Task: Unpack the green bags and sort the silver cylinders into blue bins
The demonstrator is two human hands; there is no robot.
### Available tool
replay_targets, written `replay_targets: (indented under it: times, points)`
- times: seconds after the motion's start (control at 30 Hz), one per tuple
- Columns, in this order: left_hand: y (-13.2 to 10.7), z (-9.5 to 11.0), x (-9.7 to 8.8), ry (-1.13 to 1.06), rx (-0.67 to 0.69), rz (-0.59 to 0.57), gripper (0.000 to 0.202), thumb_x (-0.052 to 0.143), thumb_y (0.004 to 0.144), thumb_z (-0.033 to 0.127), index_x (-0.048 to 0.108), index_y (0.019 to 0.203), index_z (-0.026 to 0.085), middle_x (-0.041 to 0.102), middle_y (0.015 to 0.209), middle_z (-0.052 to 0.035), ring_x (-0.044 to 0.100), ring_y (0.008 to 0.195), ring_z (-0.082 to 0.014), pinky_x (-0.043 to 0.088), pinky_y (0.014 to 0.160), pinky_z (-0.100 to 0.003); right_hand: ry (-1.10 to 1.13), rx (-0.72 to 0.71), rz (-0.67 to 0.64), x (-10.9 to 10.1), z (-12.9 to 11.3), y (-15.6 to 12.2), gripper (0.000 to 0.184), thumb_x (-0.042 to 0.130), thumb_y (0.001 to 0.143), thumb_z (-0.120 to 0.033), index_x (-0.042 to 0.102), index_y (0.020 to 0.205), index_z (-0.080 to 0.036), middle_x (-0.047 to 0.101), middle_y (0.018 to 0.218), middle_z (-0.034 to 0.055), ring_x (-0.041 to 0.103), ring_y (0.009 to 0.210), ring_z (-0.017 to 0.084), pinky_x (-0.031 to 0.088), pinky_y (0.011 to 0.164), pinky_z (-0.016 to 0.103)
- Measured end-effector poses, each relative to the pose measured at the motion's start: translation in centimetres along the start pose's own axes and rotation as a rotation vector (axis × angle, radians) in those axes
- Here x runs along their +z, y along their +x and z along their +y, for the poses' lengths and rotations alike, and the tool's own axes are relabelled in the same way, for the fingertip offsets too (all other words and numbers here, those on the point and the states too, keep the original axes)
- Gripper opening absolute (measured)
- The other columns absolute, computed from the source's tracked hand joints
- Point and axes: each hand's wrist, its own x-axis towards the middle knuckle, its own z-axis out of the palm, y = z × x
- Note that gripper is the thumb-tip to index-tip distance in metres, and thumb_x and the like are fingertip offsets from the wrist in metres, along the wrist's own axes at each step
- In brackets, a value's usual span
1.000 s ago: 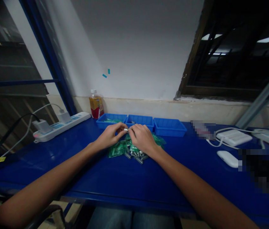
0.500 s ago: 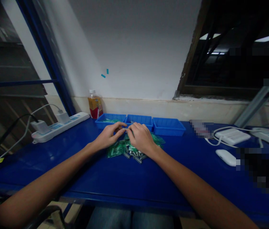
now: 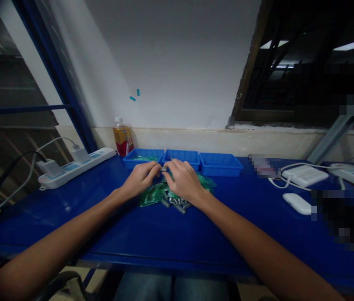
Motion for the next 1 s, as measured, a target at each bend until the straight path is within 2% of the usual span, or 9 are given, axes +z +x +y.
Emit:
replay_targets:
  times: [0.07,0.17,0.23,0.37,0.57,0.73,0.8,0.93,1.0]
  points:
    - [-0.04,0.02,0.01,-0.019,-0.01,0.004,0.032,0.035,0.095,0.03,0.059,0.08,0.016,0.06,0.069,-0.0015,0.055,0.066,-0.0147,0.041,0.064,-0.026,-0.028,0.007,-0.003,-0.08,-0.1,0.01,0.016,0.046,0.09,-0.027,0.057,0.095,-0.016,0.061,0.089,0.0079,0.055,0.083,0.021,0.036,0.072,0.033]
    - [-0.14,0.1,-0.03,-0.086,0.002,0.03,0.023,0.041,0.093,0.03,0.056,0.105,0.016,0.062,0.078,-0.0021,0.057,0.07,-0.0145,0.043,0.065,-0.026,-0.034,0.04,0.011,-0.11,-0.13,0.07,0.02,0.042,0.092,-0.028,0.057,0.088,-0.016,0.06,0.086,0.0071,0.055,0.082,0.02,0.035,0.071,0.032]
    - [-0.2,0.14,-0.05,-0.109,0.034,0.034,0.027,0.047,0.091,0.028,0.051,0.115,0.016,0.063,0.083,-0.0031,0.057,0.072,-0.0143,0.045,0.066,-0.026,-0.028,0.055,0.004,-0.04,-0.07,0.11,0.024,0.038,0.094,-0.028,0.057,0.083,-0.017,0.06,0.083,0.0067,0.054,0.081,0.019,0.035,0.071,0.032]
    - [-0.18,0.19,-0.04,-0.077,0.054,0.04,0.019,0.048,0.09,0.026,0.056,0.104,0.016,0.063,0.084,-0.0044,0.058,0.074,-0.0148,0.045,0.068,-0.027,-0.021,0.054,-0.027,0.1,0.05,0.13,0.029,0.035,0.095,-0.026,0.056,0.078,-0.018,0.059,0.079,0.0065,0.053,0.079,0.019,0.034,0.07,0.032]
    - [-0.04,0.15,-0.02,-0.031,0.021,0.048,0.021,0.041,0.093,0.028,0.059,0.095,0.016,0.065,0.086,-0.005,0.059,0.078,-0.0169,0.044,0.071,-0.028,0.035,0.029,0.033,-0.16,-0.03,0.02,0.02,0.047,0.089,-0.03,0.054,0.104,-0.017,0.061,0.092,0.0082,0.055,0.082,0.02,0.037,0.073,0.033]
    - [-0.04,0.12,-0.15,-0.009,-0.005,-0.006,0.03,0.035,0.095,0.029,0.057,0.08,0.016,0.061,0.071,-0.0015,0.057,0.067,-0.0147,0.041,0.064,-0.026,-0.033,-0.015,0.024,-0.33,-0.2,0.04,0.016,0.045,0.09,-0.027,0.056,0.095,-0.017,0.062,0.088,0.0076,0.054,0.081,0.02,0.035,0.071,0.033]
    - [-0.06,0.15,-0.29,-0.031,-0.023,0.001,0.03,0.033,0.096,0.03,0.058,0.086,0.016,0.06,0.07,-0.001,0.056,0.065,-0.0141,0.041,0.062,-0.025,-0.028,0.003,0.03,-0.32,-0.19,0.08,0.017,0.043,0.091,-0.027,0.057,0.091,-0.017,0.061,0.086,0.007,0.054,0.081,0.02,0.035,0.07,0.032]
    - [-0.13,0.08,-0.47,-0.111,0.028,0.021,0.026,0.046,0.091,0.029,0.051,0.114,0.016,0.062,0.079,-0.0014,0.057,0.067,-0.0131,0.044,0.064,-0.025,-0.028,0.026,0.034,-0.21,-0.05,0.11,0.023,0.039,0.092,-0.026,0.057,0.082,-0.017,0.061,0.081,0.0063,0.053,0.079,0.019,0.033,0.07,0.032]
    - [-0.15,0.02,-0.46,-0.101,0.074,0.003,0.026,0.05,0.089,0.027,0.052,0.112,0.016,0.063,0.081,-0.0023,0.057,0.068,-0.0131,0.044,0.065,-0.026,-0.046,0.021,0.02,-0.17,-0.01,0.09,0.027,0.036,0.093,-0.026,0.056,0.078,-0.017,0.06,0.078,0.0061,0.053,0.077,0.018,0.033,0.069,0.032]
